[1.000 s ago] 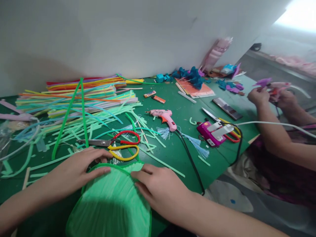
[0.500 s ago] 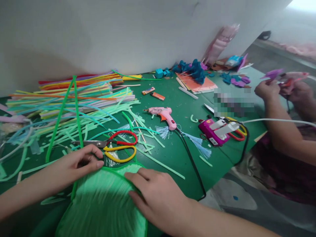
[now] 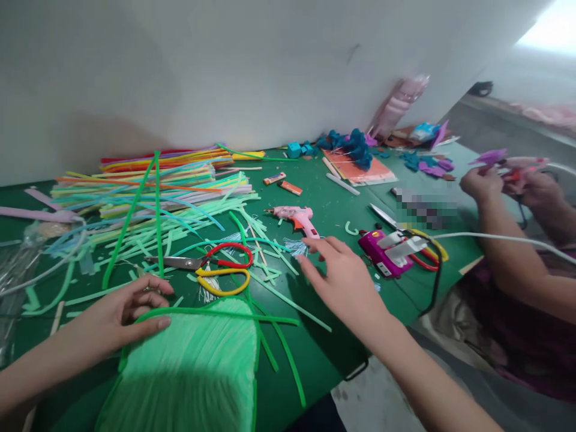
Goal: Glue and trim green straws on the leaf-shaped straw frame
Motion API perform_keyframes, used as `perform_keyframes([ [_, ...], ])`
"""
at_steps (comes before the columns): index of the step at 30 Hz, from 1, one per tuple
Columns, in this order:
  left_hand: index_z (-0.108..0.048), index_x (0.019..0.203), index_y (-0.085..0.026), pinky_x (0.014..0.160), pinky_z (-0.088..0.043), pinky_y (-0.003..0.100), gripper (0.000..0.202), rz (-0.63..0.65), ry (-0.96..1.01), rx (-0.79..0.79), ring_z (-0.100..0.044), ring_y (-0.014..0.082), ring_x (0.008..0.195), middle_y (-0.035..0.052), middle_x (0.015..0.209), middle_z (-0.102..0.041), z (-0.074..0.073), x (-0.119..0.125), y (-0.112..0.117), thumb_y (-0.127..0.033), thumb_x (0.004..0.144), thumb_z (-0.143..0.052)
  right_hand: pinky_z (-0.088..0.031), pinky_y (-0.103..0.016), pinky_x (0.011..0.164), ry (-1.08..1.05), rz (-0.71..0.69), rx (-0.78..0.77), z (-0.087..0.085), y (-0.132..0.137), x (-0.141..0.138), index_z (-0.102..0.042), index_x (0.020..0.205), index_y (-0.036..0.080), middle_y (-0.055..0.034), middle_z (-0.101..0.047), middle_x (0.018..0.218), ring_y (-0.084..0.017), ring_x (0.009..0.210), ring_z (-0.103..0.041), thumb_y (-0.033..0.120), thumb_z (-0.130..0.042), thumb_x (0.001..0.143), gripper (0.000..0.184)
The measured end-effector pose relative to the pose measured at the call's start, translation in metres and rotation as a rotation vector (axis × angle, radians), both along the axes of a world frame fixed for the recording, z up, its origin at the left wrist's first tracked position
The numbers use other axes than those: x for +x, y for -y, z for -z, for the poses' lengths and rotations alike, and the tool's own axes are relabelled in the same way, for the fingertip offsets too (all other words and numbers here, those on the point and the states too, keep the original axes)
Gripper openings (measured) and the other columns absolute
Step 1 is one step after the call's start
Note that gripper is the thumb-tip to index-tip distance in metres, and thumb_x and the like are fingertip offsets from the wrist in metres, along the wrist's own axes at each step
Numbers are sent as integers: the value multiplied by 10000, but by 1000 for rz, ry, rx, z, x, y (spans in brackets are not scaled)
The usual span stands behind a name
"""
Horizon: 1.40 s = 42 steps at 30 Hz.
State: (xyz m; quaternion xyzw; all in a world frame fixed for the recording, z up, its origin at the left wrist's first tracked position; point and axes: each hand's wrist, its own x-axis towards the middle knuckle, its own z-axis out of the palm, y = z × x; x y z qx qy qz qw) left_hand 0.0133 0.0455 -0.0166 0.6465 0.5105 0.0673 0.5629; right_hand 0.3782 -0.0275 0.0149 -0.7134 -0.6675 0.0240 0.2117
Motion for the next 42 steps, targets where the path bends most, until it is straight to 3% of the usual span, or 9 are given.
perform_keyframes([
  [6, -439, 1390, -309, 992, -420, 404, 645, -91, 70, 92, -577, 275, 1208, 89, 1354, -619, 1, -14, 22, -490, 827, -697, -537, -362, 740, -33, 59, -57, 10, -2, 6, -723, 1141, 199, -66, -730, 1003, -213, 759, -675, 413, -595, 930, 326],
  [11, -389, 1467, -316, 1080, -400, 420, 641, -98, 146, 104, -574, 269, 1270, 105, 1338, -652, 3, -19, 34, -468, 895, -634, -524, -356, 781, 24, 143, -188, 21, 0, 15, -710, 1180, 229, -56, -726, 1043, -226, 834, -691, 412, -595, 944, 320],
  [17, -341, 1502, -325, 1123, -382, 466, 713, -96, 142, 201, -552, 288, 1318, 110, 1352, -652, 13, -20, 36, -562, 886, -612, -471, -450, 950, 173, 284, -201, 29, -30, 29, -629, 1200, 16, -257, -681, 1127, -389, 1126, -627, 496, -624, 932, 550],
  [20, -382, 1482, -325, 1088, -426, 453, 705, -135, 103, 242, -595, 282, 1266, 101, 1319, -665, 18, -18, 35, -624, 878, -592, -462, -449, 935, 216, 301, -226, 31, -52, 24, -607, 1183, 1, -283, -668, 1125, -411, 1129, -617, 542, -618, 930, 597],
  [24, -485, 1393, -239, 930, -526, 413, 692, -196, 34, 328, -694, 266, 1017, 91, 1067, -731, 18, -13, 35, -668, 858, -569, -477, -390, 834, 211, 295, -269, 38, -76, 15, -631, 1058, 63, -245, -696, 1034, -373, 1038, -655, 573, -642, 903, 533],
  [28, -548, 1327, -209, 842, -550, 384, 632, -182, 2, 369, -693, 240, 856, 56, 904, -724, 11, -8, 36, -626, 854, -585, -462, -333, 753, 164, 317, -242, 41, -85, 11, -613, 1057, 90, -225, -709, 1033, -311, 962, -679, 466, -591, 930, 397],
  [33, -585, 1310, -234, 792, -547, 366, 544, -94, -48, 399, -697, 249, 853, 59, 961, -759, -3, -8, 35, -565, 878, -597, -422, -349, 625, 58, 451, -133, 28, -70, 14, -544, 1169, 57, -216, -716, 905, -318, 771, -676, 432, -528, 914, 455],
  [36, -582, 1350, -262, 854, -518, 406, 551, -15, -95, 446, -699, 286, 914, 61, 1061, -773, -13, -7, 31, -513, 862, -632, -431, -354, 638, 1, 517, -30, 16, -52, 14, -501, 1218, 111, -146, -704, 869, -313, 762, -660, 475, -564, 875, 504],
  [42, -369, 1545, -293, 1010, -413, 386, 715, 178, -91, 464, -648, 277, 1134, -12, 1033, -783, -16, 11, 17, -383, 885, -628, -392, -323, 568, -140, 445, 120, 5, -11, -6, -531, 1000, 237, -15, -596, 714, -227, 616, -559, 651, -609, 809, 463],
])
